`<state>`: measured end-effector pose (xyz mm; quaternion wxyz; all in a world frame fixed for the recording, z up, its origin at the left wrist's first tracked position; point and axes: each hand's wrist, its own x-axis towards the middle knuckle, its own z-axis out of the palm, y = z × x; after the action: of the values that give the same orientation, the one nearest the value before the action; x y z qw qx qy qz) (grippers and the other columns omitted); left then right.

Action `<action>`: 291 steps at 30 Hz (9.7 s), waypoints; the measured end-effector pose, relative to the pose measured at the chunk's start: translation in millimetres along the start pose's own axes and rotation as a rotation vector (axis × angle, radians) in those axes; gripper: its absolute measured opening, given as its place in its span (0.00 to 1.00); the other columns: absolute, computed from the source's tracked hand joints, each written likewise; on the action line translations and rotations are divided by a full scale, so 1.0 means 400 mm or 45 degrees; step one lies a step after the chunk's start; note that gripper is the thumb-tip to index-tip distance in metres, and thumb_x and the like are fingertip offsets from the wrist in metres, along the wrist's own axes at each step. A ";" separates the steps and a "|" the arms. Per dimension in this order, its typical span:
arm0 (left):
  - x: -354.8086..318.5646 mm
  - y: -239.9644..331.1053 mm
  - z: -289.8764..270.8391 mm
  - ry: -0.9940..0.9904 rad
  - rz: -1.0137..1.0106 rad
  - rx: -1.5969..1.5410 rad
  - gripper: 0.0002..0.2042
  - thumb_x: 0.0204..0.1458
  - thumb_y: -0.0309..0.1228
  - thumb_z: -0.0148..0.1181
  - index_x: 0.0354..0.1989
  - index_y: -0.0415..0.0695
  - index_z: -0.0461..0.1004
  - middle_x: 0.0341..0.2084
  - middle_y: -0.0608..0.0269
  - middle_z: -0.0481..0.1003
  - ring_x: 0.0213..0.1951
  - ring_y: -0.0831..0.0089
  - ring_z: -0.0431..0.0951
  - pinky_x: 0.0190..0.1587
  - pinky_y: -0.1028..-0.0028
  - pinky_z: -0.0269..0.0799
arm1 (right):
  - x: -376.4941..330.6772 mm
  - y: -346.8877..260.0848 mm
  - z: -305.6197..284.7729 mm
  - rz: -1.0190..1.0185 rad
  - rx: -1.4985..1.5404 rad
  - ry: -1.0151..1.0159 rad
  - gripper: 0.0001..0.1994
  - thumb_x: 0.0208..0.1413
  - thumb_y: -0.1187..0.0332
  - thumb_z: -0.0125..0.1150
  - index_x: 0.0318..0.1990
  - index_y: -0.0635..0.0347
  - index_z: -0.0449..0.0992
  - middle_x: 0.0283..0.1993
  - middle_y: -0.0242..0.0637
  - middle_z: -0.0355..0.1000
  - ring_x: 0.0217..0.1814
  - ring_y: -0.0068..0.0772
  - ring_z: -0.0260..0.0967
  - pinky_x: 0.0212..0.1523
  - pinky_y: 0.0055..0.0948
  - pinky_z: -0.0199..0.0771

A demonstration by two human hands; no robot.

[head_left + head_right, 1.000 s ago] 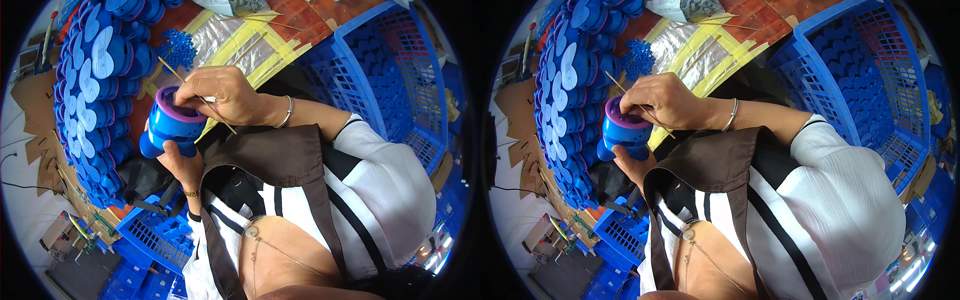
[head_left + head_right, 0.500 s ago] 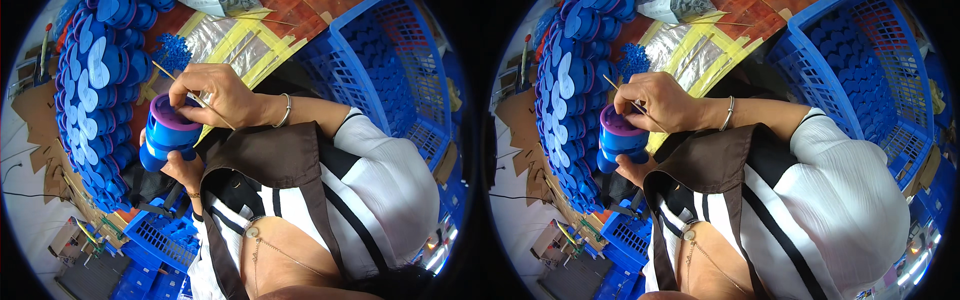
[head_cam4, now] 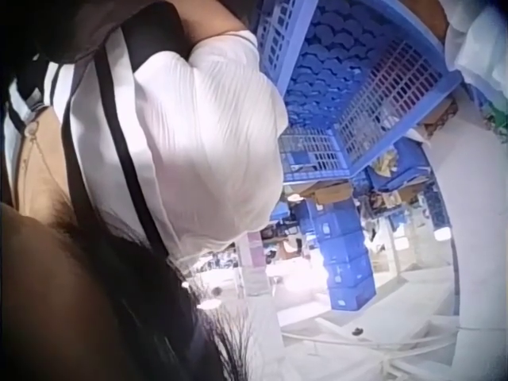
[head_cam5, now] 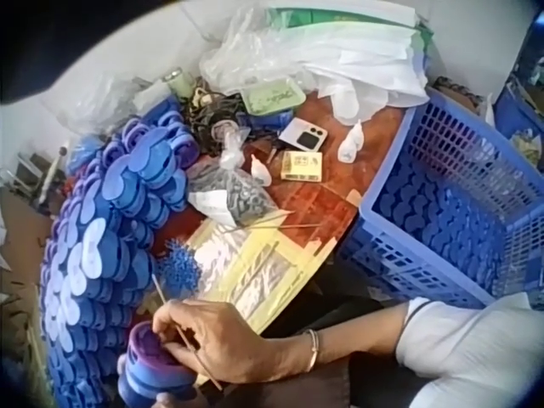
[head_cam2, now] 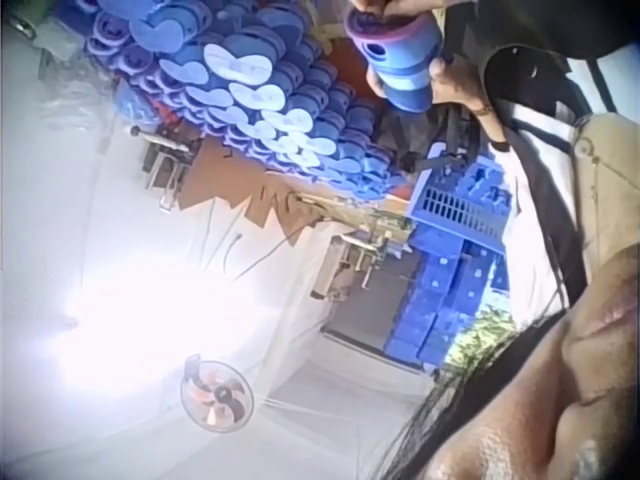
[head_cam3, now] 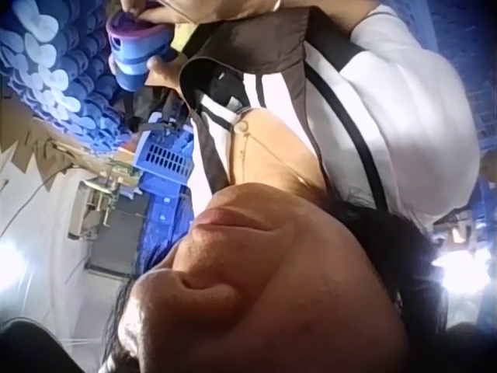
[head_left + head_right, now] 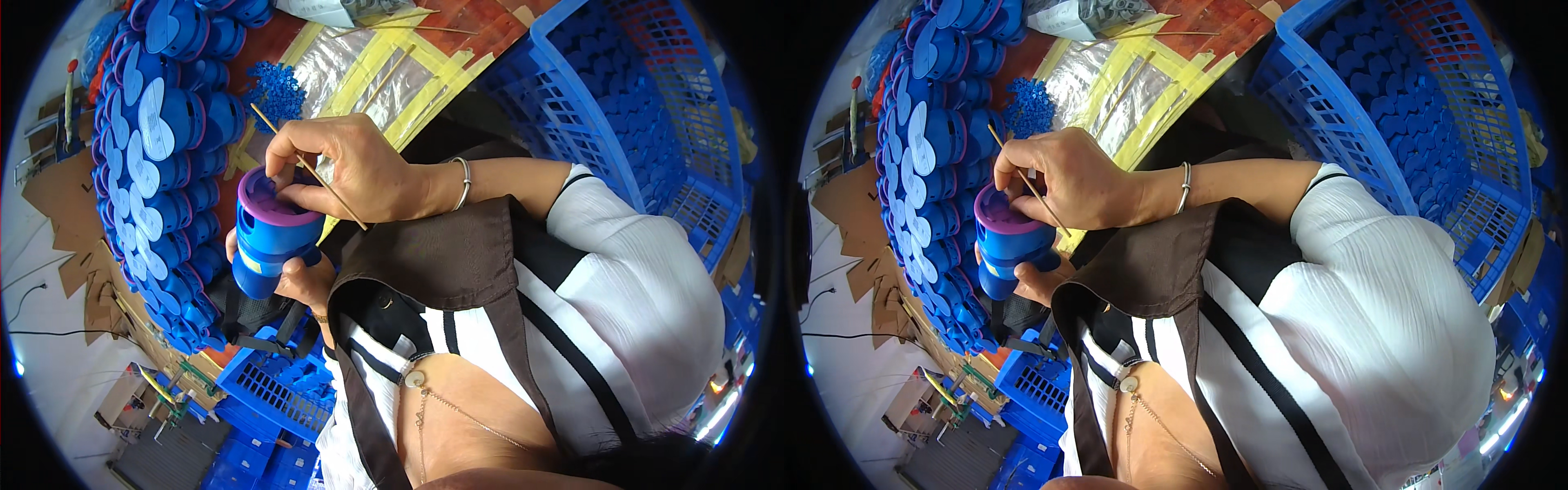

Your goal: Apply glue to blue plastic components using a thin stick and organize them into crates.

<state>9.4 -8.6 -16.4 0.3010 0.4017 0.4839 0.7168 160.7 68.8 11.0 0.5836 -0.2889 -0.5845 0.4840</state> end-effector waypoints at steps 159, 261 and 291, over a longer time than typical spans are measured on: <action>0.357 0.620 -1.082 0.384 -0.885 1.844 0.33 0.35 0.60 0.67 0.33 0.39 0.74 0.24 0.65 0.72 0.26 0.76 0.74 0.29 0.72 0.74 | 0.005 0.022 0.088 -0.086 -0.201 -0.267 0.17 0.57 0.78 0.56 0.55 0.67 0.68 0.52 0.45 0.71 0.51 0.31 0.71 0.52 0.27 0.70; 0.034 0.021 -0.074 0.150 -1.045 -0.339 0.25 0.57 0.49 0.52 0.55 0.45 0.64 0.44 0.62 0.73 0.41 0.68 0.78 0.33 0.72 0.77 | 0.078 0.192 -0.044 -0.191 -0.541 -0.281 0.08 0.45 0.81 0.60 0.33 0.63 0.70 0.29 0.38 0.71 0.30 0.31 0.73 0.31 0.26 0.73; 0.012 0.013 -0.049 -0.060 -0.622 -0.136 0.31 0.55 0.49 0.55 0.59 0.38 0.57 0.52 0.56 0.66 0.53 0.65 0.69 0.57 0.64 0.65 | 0.008 0.071 -0.014 -0.475 -0.358 -0.249 0.11 0.38 0.81 0.67 0.32 0.60 0.76 0.29 0.37 0.74 0.32 0.35 0.73 0.32 0.29 0.73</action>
<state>-10.1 -15.5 -14.2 0.4974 0.2730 0.5210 0.6377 159.2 83.5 -14.4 0.5576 -0.2061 -0.7430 0.3076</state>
